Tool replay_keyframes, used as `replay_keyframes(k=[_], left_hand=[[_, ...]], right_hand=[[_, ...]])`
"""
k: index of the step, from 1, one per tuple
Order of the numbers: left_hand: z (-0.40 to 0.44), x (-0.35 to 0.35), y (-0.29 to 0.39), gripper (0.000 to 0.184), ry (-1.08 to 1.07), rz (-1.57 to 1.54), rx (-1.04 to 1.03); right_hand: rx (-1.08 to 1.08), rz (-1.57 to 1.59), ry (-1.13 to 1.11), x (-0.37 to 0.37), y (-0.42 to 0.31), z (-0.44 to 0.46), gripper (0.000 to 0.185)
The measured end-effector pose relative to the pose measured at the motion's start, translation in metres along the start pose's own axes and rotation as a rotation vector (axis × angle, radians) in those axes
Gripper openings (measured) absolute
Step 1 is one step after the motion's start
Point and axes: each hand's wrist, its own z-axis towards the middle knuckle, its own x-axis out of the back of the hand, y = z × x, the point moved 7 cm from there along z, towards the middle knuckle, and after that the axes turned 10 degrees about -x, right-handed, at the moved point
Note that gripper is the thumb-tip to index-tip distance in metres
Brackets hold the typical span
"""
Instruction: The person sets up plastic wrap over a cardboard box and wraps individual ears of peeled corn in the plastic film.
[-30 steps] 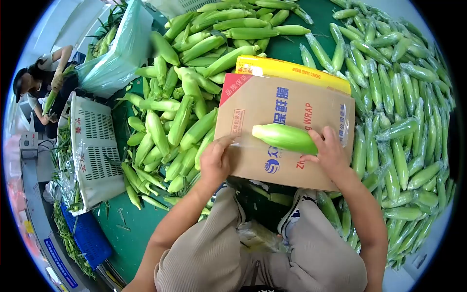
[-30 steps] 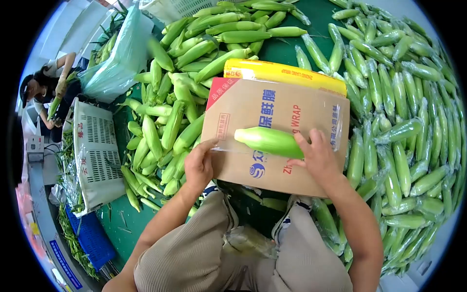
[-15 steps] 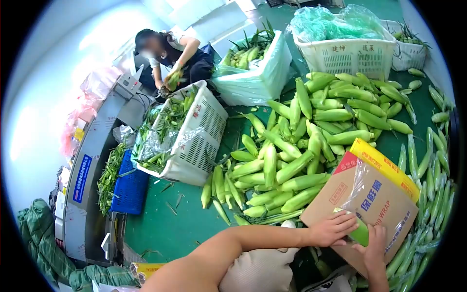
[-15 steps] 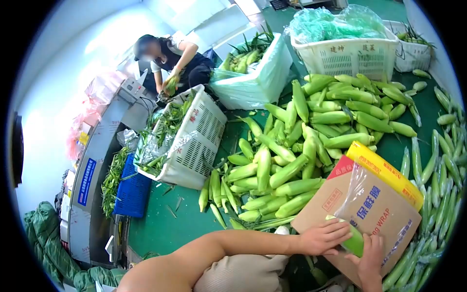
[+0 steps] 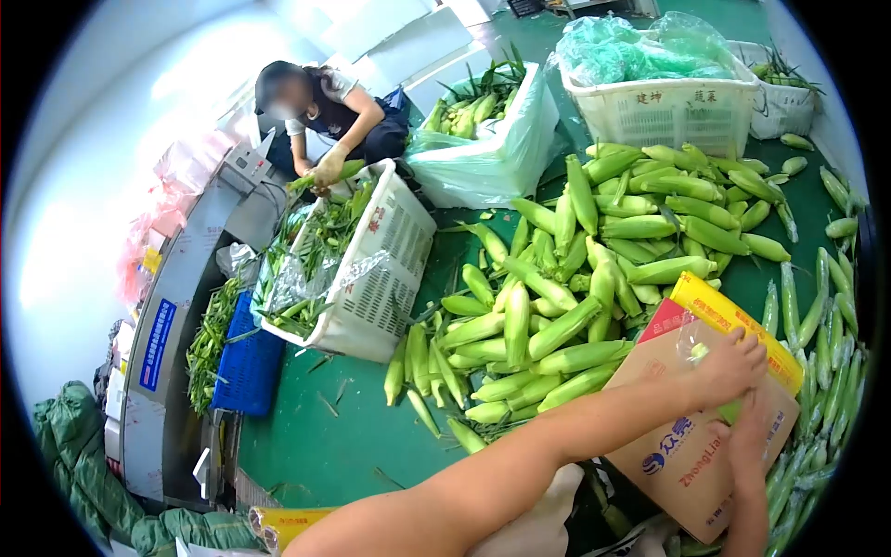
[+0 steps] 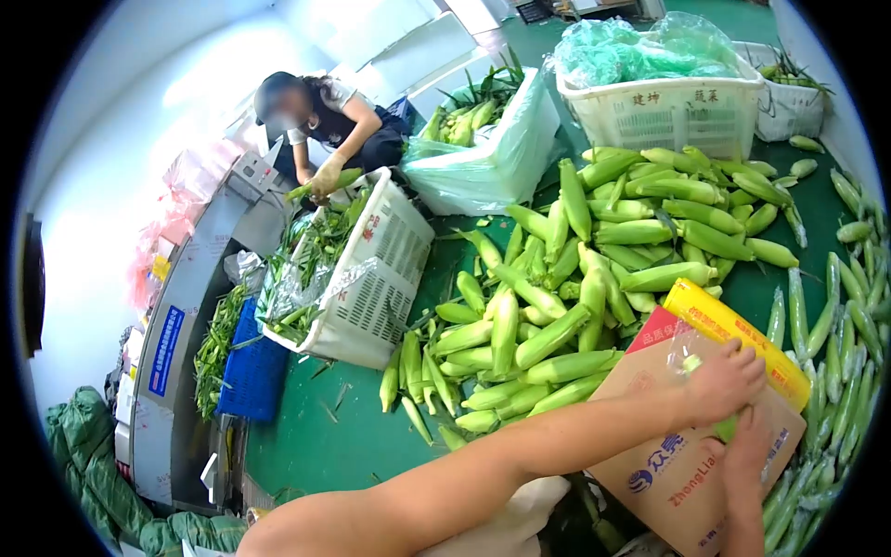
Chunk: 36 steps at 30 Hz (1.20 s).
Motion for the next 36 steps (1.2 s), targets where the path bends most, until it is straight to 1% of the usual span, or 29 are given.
replay_keyframes(k=[1,3,5,6,8,9,11,12,13,15,16,18,19,20,22,24,25,26,29,31,32,34,35,36], left_hand=[[-0.011,0.002,0.01,0.052,-0.086,-0.118,-0.034],[-0.048,0.03,0.035,0.056,0.05,-0.177,-0.042],[-0.08,0.06,0.06,0.057,0.155,-0.197,-0.095],[-0.091,0.068,0.071,0.057,0.211,-0.209,-0.12],[-0.108,0.062,0.082,0.056,0.271,0.005,-0.132],[-0.112,0.06,0.085,0.055,0.308,0.11,-0.146],[-0.117,0.057,0.088,0.053,0.334,0.075,-0.2],[-0.119,0.059,0.091,0.052,0.343,0.05,-0.219],[-0.118,0.071,0.092,0.049,0.364,0.132,-0.257],[-0.114,0.069,0.091,0.048,0.293,0.133,-0.221],[-0.113,0.064,0.093,0.047,0.255,0.128,-0.2],[-0.112,0.054,0.093,0.044,0.185,0.087,-0.147],[-0.111,0.05,0.093,0.042,0.147,0.069,-0.116],[-0.103,0.043,0.088,0.042,-0.013,0.001,-0.08],[-0.087,0.037,0.084,0.042,-0.341,-0.153,-0.008],[-0.079,0.046,0.073,0.042,-0.465,-0.262,0.05],[-0.073,0.046,0.069,0.042,-0.519,-0.312,0.071],[-0.07,0.043,0.07,0.044,-0.543,-0.328,0.026],[-0.073,0.026,0.068,0.052,-0.656,-0.416,-0.055],[-0.077,0.016,0.067,0.059,-0.764,-0.527,-0.071],[-0.085,0.008,0.078,0.064,-0.732,-0.634,-0.114],[-0.095,-0.004,0.098,0.072,-0.651,-0.825,-0.227],[-0.107,-0.01,0.112,0.069,-0.726,-0.88,-0.244],[-0.131,-0.01,0.133,0.066,-0.892,-0.904,-0.243]], right_hand=[[0.023,0.101,-0.011,0.002,0.0,0.006,0.094],[0.002,-0.024,-0.041,-0.016,0.032,0.002,0.095],[0.012,-0.063,-0.046,-0.006,0.033,-0.001,0.093],[-0.044,0.0,-0.141,0.004,0.023,-0.004,0.092],[-0.163,0.118,-0.312,0.022,0.008,-0.009,0.09],[-0.155,0.155,-0.378,0.022,0.007,-0.014,0.09],[-0.134,0.228,-0.51,0.011,0.006,-0.028,0.089],[-0.138,0.449,-0.539,0.009,-0.002,-0.034,0.087],[-0.142,0.671,-0.566,0.007,-0.014,-0.041,0.086],[-0.141,0.958,-0.63,0.007,-0.036,-0.046,0.081],[-0.147,1.019,-0.675,0.007,-0.045,-0.047,0.077],[-0.16,0.828,-0.828,0.01,-0.052,-0.045,0.068],[-0.16,0.57,-0.931,0.023,-0.05,-0.043,0.063],[-0.153,0.31,-1.014,0.027,-0.046,-0.038,0.057],[-0.222,0.171,-0.854,0.027,-0.021,-0.002,0.051],[-0.046,0.073,-0.594,0.028,-0.024,0.018,0.046],[0.154,0.042,-0.411,0.025,-0.042,0.022,0.045],[0.35,0.01,-0.226,0.025,-0.057,0.021,0.044],[0.416,-0.141,-0.291,-0.018,-0.049,0.007,0.048],[0.424,-0.152,-0.275,-0.019,-0.056,0.002,0.05],[0.426,-0.159,-0.271,-0.016,-0.06,-0.003,0.052],[0.338,-0.106,-0.373,-0.001,-0.077,-0.005,0.055],[0.296,-0.081,-0.417,0.005,-0.082,-0.004,0.056],[0.315,-0.095,-0.401,0.005,-0.08,-0.003,0.058]])
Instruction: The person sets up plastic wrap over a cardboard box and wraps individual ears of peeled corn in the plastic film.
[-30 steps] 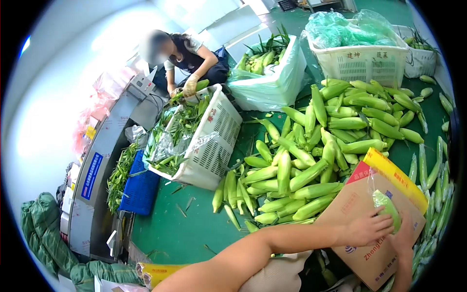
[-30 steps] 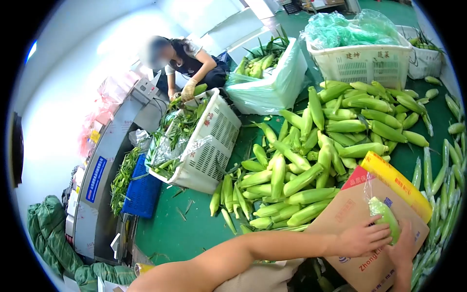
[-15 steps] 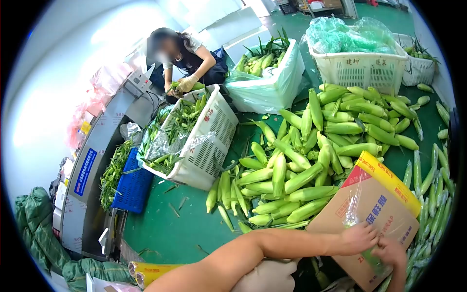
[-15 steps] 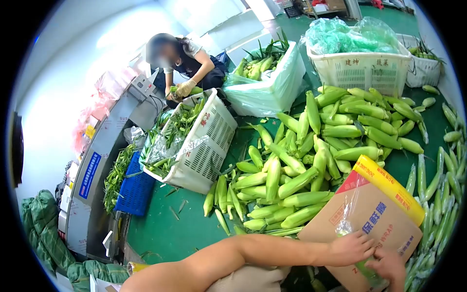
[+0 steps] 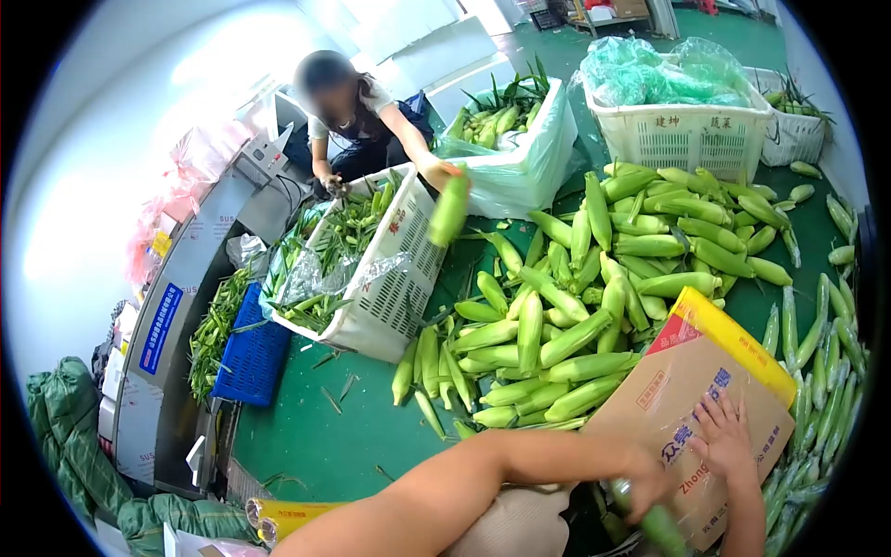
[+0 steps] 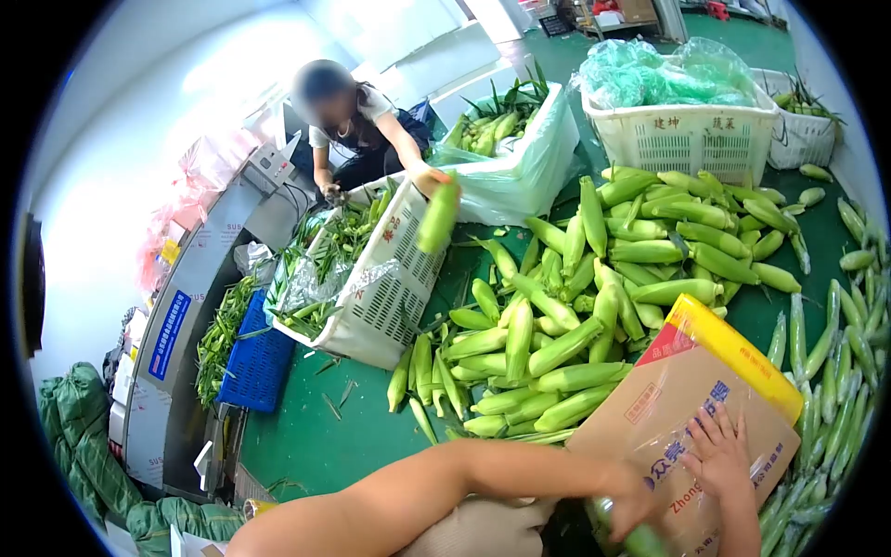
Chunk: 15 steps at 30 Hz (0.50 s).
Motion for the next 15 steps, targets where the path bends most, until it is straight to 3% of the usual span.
replay_keyframes(k=[2,4,5,7,8,10,11,12,13,14,15], left_hand=[[-0.004,-0.069,0.005,0.061,-0.239,-0.081,0.08],[-0.006,-0.167,-0.052,0.032,-0.189,-0.428,0.163],[-0.021,-0.147,-0.016,0.05,-0.259,-0.289,0.117],[-0.071,-0.078,0.031,0.074,-0.281,-0.379,0.066],[-0.069,-0.078,0.036,0.081,-0.285,-0.593,0.033],[-0.072,-0.053,0.04,0.086,0.077,-0.52,-0.123],[-0.082,-0.031,0.042,0.1,0.086,-0.615,-0.116],[-0.086,-0.026,0.027,0.097,0.106,-0.582,-0.062],[-0.096,-0.011,0.029,0.09,0.073,-0.663,-0.018],[-0.105,0.007,0.028,0.082,0.087,-0.55,0.004],[-0.118,0.029,0.023,0.07,0.17,-0.647,0.054]], right_hand=[[0.026,-0.03,0.032,-0.014,0.01,0.002,0.062],[0.106,-0.246,0.175,-0.026,0.01,-0.006,0.07],[0.15,-0.349,0.23,-0.035,0.006,-0.01,0.074],[0.105,0.054,0.054,-0.007,-0.047,-0.048,0.087],[0.003,0.244,-0.069,0.005,-0.072,-0.088,0.093],[-0.005,0.276,-0.484,-0.02,-0.094,-0.124,0.097],[-0.148,0.388,-0.593,-0.033,-0.082,-0.129,0.093],[-0.279,0.541,-0.715,-0.055,-0.07,-0.143,0.089],[-0.268,0.632,-0.584,-0.071,-0.061,-0.143,0.085],[-0.24,0.722,-0.466,-0.079,-0.061,-0.151,0.081],[-0.319,0.829,-0.494,-0.075,-0.061,-0.158,0.078]])
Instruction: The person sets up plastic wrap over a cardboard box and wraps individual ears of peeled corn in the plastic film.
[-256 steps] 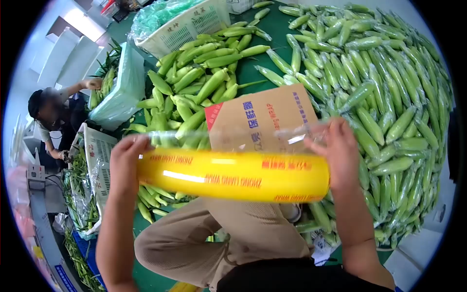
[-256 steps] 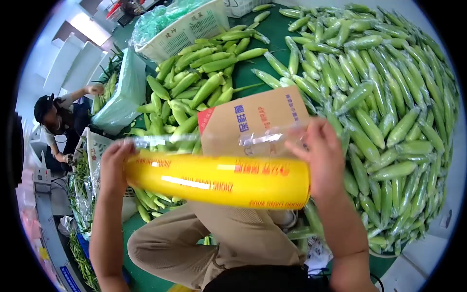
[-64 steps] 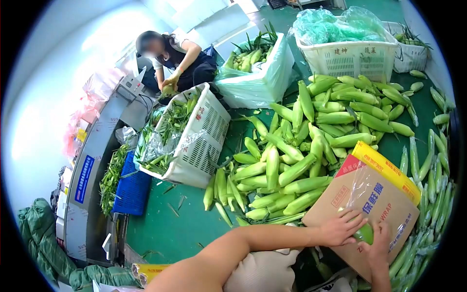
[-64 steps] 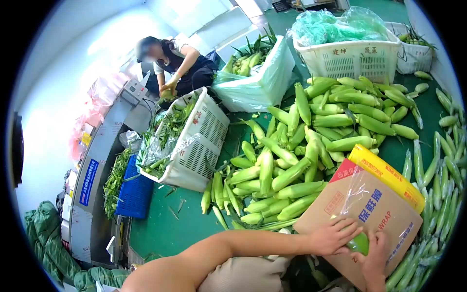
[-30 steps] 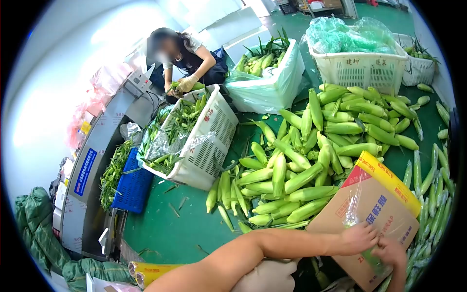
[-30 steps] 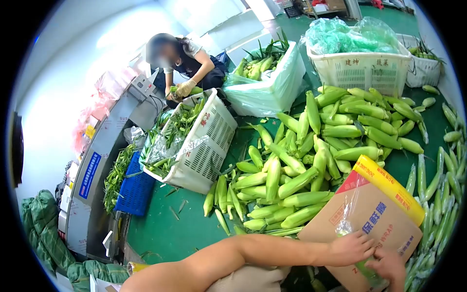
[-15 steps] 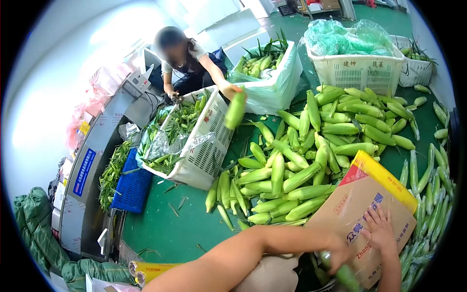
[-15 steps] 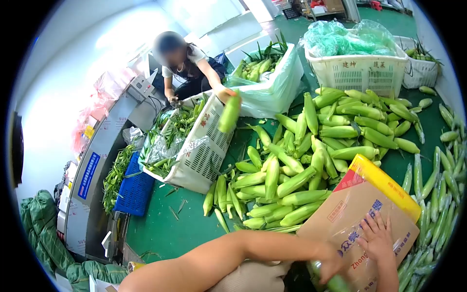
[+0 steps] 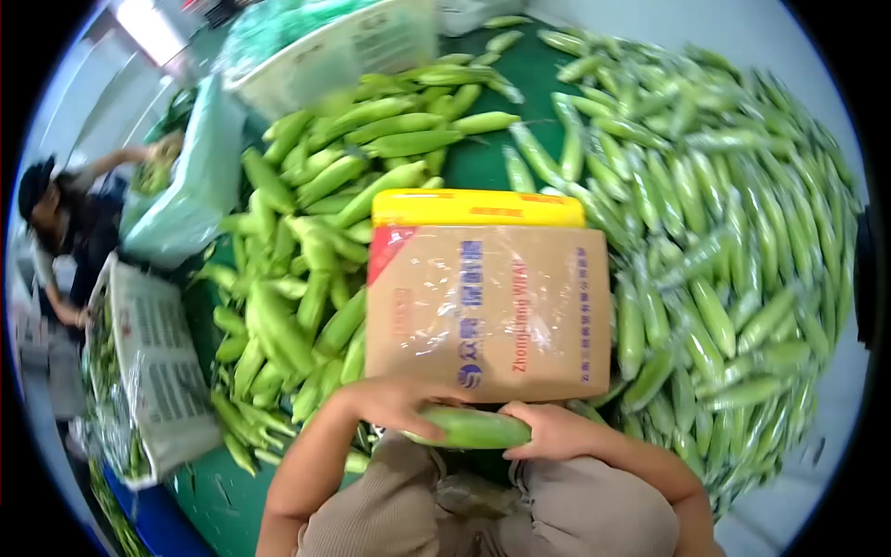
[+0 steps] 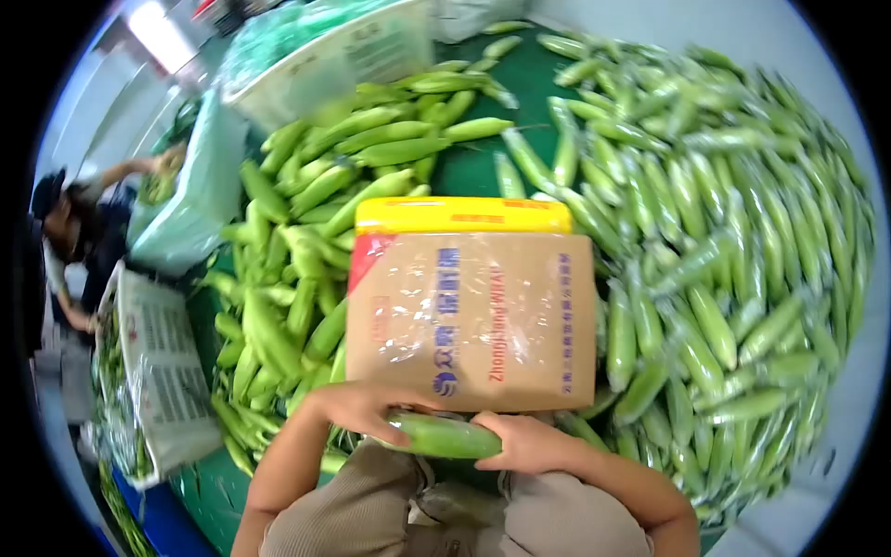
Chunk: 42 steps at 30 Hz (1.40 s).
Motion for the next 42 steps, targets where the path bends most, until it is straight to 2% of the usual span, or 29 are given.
replay_keyframes(k=[1,4,6,7,8,9,10,12,13,14,15,16,17,18,20,22,24,25,26,27,28,30,33,34,35,37,38,40,42], left_hand=[[-0.01,0.017,0.017,0.055,0.136,-0.013,0.09],[-0.034,0.055,0.031,0.029,0.784,0.165,-0.256],[-0.045,0.059,0.008,0.017,1.492,-0.129,-0.592],[-0.058,0.076,0.0,0.021,1.537,-0.242,-0.662],[-0.053,0.068,0.016,0.025,1.67,-0.606,-0.644],[-0.067,0.095,-0.013,0.026,1.528,-0.688,-0.691],[-0.043,0.066,0.061,0.039,1.399,-0.654,-0.867],[-0.029,0.024,0.114,0.047,1.401,0.793,-0.573],[-0.014,0.002,0.121,0.051,1.231,1.47,-0.343],[0.005,-0.007,0.112,0.034,1.102,1.067,-0.653],[0.024,-0.017,0.105,0.024,0.935,0.646,-0.907],[0.054,-0.034,0.124,0.022,0.424,0.791,-0.907],[0.073,-0.049,0.107,0.02,0.485,0.99,-0.882],[0.085,-0.05,0.097,0.023,0.533,1.063,-0.858],[0.1,-0.045,0.087,0.033,0.539,1.161,-0.774],[0.104,-0.052,0.08,0.049,0.381,1.151,-0.693],[0.08,-0.039,0.072,0.058,0.296,1.18,-0.724],[0.053,-0.018,0.062,0.05,0.446,1.209,-0.631],[0.005,0.024,0.02,0.044,0.97,0.819,-0.379],[-0.054,0.048,-0.034,0.038,1.493,0.234,-0.338],[-0.099,0.057,-0.014,0.035,1.777,0.706,-0.386],[-0.191,0.07,-0.078,0.048,2.128,0.814,0.217],[-0.253,0.07,-0.17,0.085,1.963,0.655,0.993],[-0.258,0.069,-0.181,0.101,1.955,0.622,0.989],[-0.261,0.079,-0.179,0.102,1.853,0.701,1.032],[-0.245,0.102,-0.153,0.094,1.508,1.107,1.196],[-0.239,0.113,-0.139,0.085,1.38,0.9,1.209],[-0.261,0.129,-0.162,0.059,1.535,0.651,0.841],[-0.293,0.118,-0.185,0.05,1.8,-0.082,0.441]], right_hand=[[-0.025,0.111,0.021,0.014,-0.005,0.002,0.075],[0.256,0.582,0.118,0.023,-0.018,0.017,0.074],[0.318,0.428,0.144,0.028,-0.031,0.024,0.077],[0.355,0.376,0.29,0.033,-0.041,0.034,0.072],[0.328,0.268,0.348,0.048,-0.059,0.034,0.062],[0.328,0.663,0.433,0.062,-0.043,0.055,0.054],[0.354,1.041,0.481,0.066,-0.029,0.071,0.048],[0.428,1.809,0.538,0.089,0.003,0.049,0.043],[0.435,2.199,0.547,0.087,0.009,0.042,0.041],[0.487,2.286,0.492,0.085,-0.004,0.037,0.039],[0.599,2.275,0.231,0.082,-0.019,0.039,0.038],[0.701,2.236,-0.036,0.073,-0.036,0.042,0.038],[0.793,2.178,-0.306,0.061,-0.053,0.044,0.038],[0.942,2.069,-0.92,0.046,-0.062,0.043,0.04],[0.677,2.033,-0.236,0.042,-0.038,0.035,0.042],[0.404,1.194,0.597,0.077,0.015,-0.015,0.038],[0.218,0.446,1.08,0.12,0.045,-0.078,0.034],[0.175,0.307,1.224,0.144,0.061,-0.103,0.032],[0.152,0.198,1.38,0.173,0.082,-0.136,0.03],[0.141,0.053,1.534,0.206,0.105,-0.172,0.029],[0.123,-0.151,1.685,0.237,0.12,-0.208,0.027],[-0.017,-0.629,1.904,0.269,0.13,-0.255,0.025],[-0.284,-0.872,1.8,0.284,0.124,-0.22,0.035],[-0.411,-0.928,1.721,0.285,0.136,-0.213,0.04],[-0.305,-0.759,1.677,0.275,0.141,-0.198,0.043],[0.115,0.135,1.333,0.225,0.151,-0.131,0.05],[0.217,0.352,1.146,0.194,0.146,-0.102,0.054],[0.096,0.038,0.879,0.161,0.057,-0.075,0.079],[0.152,-0.284,0.823,0.156,0.036,-0.061,0.081]])
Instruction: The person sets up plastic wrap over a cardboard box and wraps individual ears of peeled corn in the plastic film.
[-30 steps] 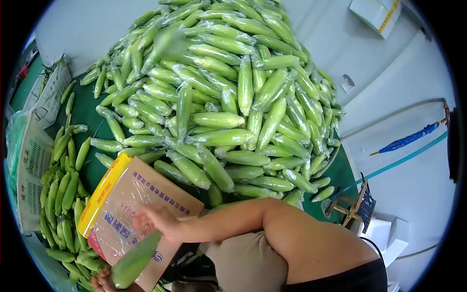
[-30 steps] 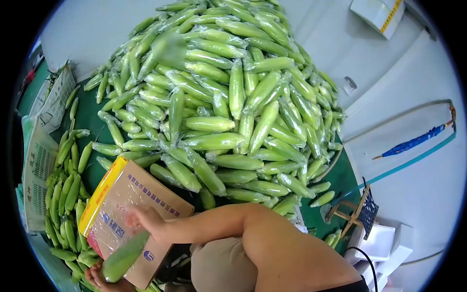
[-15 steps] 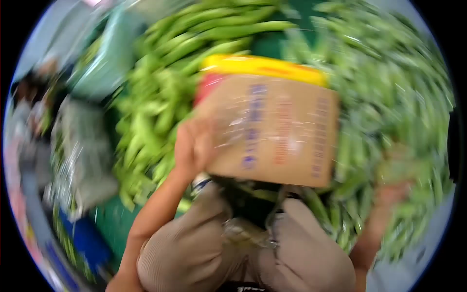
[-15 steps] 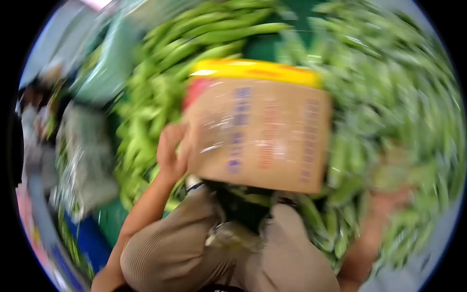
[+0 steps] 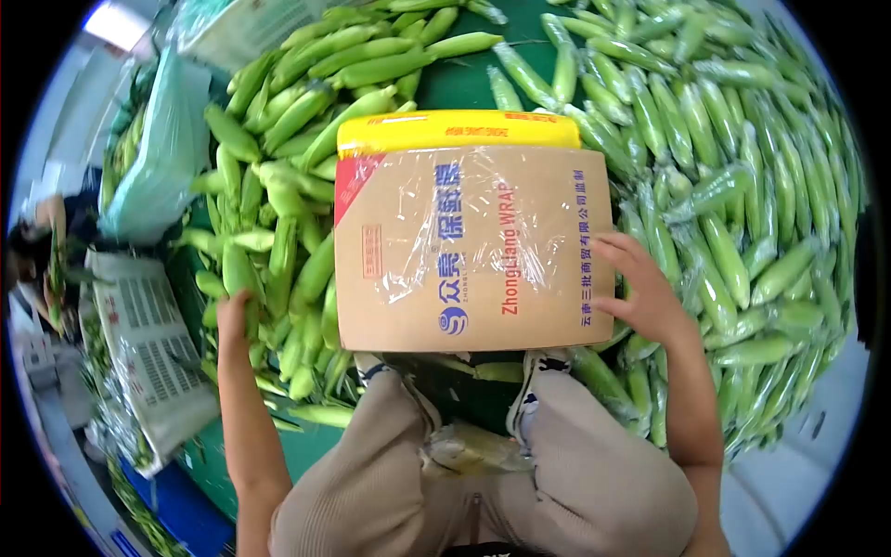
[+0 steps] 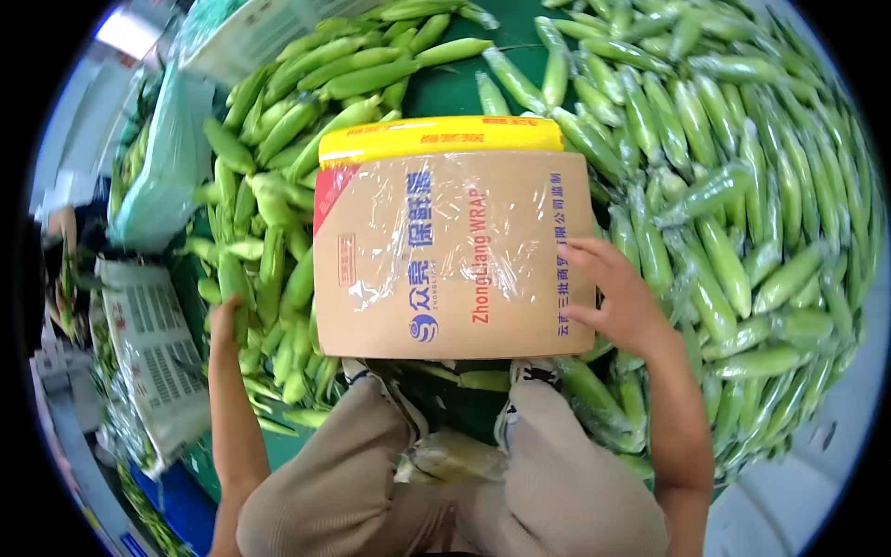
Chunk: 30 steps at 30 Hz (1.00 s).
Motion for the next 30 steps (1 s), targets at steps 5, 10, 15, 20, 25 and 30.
replay_keyframes(k=[5,10,15,20,25,30], left_hand=[[-0.081,-0.06,0.13,0.068,-0.202,-0.542,-0.302],[-0.16,-0.225,0.261,0.076,-0.467,0.458,-1.004],[-0.189,-0.295,0.257,0.076,-0.489,0.664,-1.268],[-0.179,-0.293,0.254,0.075,-0.634,0.693,-1.177],[-0.178,-0.291,0.257,0.074,-0.635,0.697,-1.232],[-0.181,-0.292,0.257,0.077,-0.651,0.675,-1.245]], right_hand=[[-0.04,-0.153,-0.084,-0.02,0.015,0.016,0.075],[0.272,-0.346,-0.055,-0.055,0.004,0.046,0.05],[0.224,-0.054,0.136,-0.05,0.02,0.044,0.007],[-0.02,0.525,0.313,-0.052,0.046,0.001,0.008],[-0.125,0.356,0.362,-0.045,0.044,0.022,0.008],[-0.029,0.008,0.608,0.044,0.061,0.089,0.034]])
